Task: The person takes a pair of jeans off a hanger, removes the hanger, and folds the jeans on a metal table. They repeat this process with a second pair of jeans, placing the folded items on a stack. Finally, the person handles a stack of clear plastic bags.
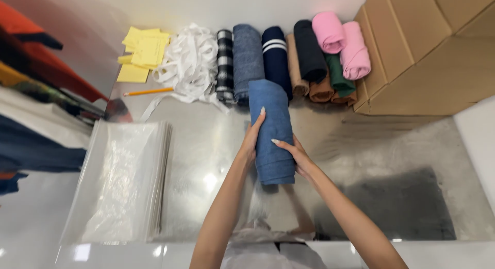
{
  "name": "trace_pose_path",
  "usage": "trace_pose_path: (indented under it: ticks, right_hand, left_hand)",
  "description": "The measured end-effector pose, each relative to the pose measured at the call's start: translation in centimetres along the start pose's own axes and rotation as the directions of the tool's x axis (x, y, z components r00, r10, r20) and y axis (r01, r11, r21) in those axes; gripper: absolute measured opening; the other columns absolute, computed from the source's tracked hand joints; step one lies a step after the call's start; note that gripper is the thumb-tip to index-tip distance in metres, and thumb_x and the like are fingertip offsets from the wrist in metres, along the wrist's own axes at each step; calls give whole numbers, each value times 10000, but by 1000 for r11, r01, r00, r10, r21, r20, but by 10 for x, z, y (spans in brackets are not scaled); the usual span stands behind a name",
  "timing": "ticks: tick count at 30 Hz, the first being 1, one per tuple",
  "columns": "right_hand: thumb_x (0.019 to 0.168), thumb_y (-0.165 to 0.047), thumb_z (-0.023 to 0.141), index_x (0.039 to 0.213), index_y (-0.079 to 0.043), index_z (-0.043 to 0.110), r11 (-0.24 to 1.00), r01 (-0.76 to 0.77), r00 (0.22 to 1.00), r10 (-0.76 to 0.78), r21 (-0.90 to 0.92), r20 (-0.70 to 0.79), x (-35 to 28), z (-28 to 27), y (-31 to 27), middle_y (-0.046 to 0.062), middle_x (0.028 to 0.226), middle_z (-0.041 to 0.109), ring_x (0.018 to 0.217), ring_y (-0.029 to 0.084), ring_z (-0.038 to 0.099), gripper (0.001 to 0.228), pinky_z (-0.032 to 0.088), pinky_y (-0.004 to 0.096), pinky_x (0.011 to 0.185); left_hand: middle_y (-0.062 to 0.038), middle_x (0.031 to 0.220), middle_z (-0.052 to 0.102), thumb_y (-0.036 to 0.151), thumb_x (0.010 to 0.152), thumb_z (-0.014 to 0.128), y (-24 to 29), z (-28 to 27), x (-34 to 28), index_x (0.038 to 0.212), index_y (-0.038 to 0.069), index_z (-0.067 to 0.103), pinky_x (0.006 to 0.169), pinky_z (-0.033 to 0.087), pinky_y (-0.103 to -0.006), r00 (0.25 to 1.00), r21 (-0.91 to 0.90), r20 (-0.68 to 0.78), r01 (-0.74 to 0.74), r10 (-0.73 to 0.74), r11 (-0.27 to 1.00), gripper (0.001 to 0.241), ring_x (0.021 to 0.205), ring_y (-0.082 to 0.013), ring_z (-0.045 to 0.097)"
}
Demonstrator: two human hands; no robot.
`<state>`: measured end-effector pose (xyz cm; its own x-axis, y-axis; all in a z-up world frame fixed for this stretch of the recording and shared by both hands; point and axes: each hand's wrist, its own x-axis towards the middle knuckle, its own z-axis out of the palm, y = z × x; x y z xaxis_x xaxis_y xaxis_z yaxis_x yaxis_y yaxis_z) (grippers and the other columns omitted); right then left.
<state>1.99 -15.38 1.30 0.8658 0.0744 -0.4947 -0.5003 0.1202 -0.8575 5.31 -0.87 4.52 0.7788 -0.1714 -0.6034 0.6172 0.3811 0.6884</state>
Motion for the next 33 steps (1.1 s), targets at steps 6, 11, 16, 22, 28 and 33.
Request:
trace_pose_path:
  ticks: [6,11,16,22,28,33]
  right_hand:
    - [758,-386,868,1524,-118,458,993,109,991,-111,-35,-73,110,-21,-60,242,1407,540,1288,398,533,909,463,557,1015]
    - [757,-381,886,1492,-97,434,982,177,976,-184,-67,-113,209,-36,-102,230,1358,515,1277,400,506,908,448,588,986]
    - [760,-386,884,1471,-101,364,977,181,969,-196,-108,-150,270,-31,-133,198,1347,486,1288,380,484,926,437,576,977]
    - [800,-448,858,1435,-97,382,972,199,965,-217,-127,-146,318,-33,-135,207,1350,478,1296,376,474,868,428,541,988]
    - [836,-513,817,1387,-105,469,978,169,962,-190,-120,-197,320,-31,-137,192,1324,510,1275,354,494,769,433,519,1002]
    - [829,-533,797,1386,-123,475,977,153,928,-193,-146,-318,295,-15,-134,178,1339,520,1252,332,526,763,440,498,988]
  left_hand:
    - [-193,1283,531,763,785,722,19,8,136,1563,125,260,946,523,-523,989,129,9,-148,148,981,1107,1163,-336,592]
    - [-282,1504,415,736,735,750,81,41,129,1580,71,240,1114,384,-585,987,271,-8,-155,163,950,1190,1419,-440,417]
    - [-240,1514,449,718,708,788,111,48,192,1557,122,328,1144,369,-548,966,342,-100,-192,238,920,1135,1438,-396,414]
    - [-269,1518,448,692,771,732,119,46,248,1569,98,351,1172,355,-534,956,322,-151,-193,252,927,1065,1449,-417,398]
    - [-272,1483,496,732,772,677,131,53,244,1582,92,340,1145,390,-520,946,421,-209,-143,249,896,1086,1414,-413,454]
    - [-199,1392,603,758,698,738,119,37,257,1487,149,510,1058,478,-500,938,491,-241,-102,247,865,1022,1329,-364,560]
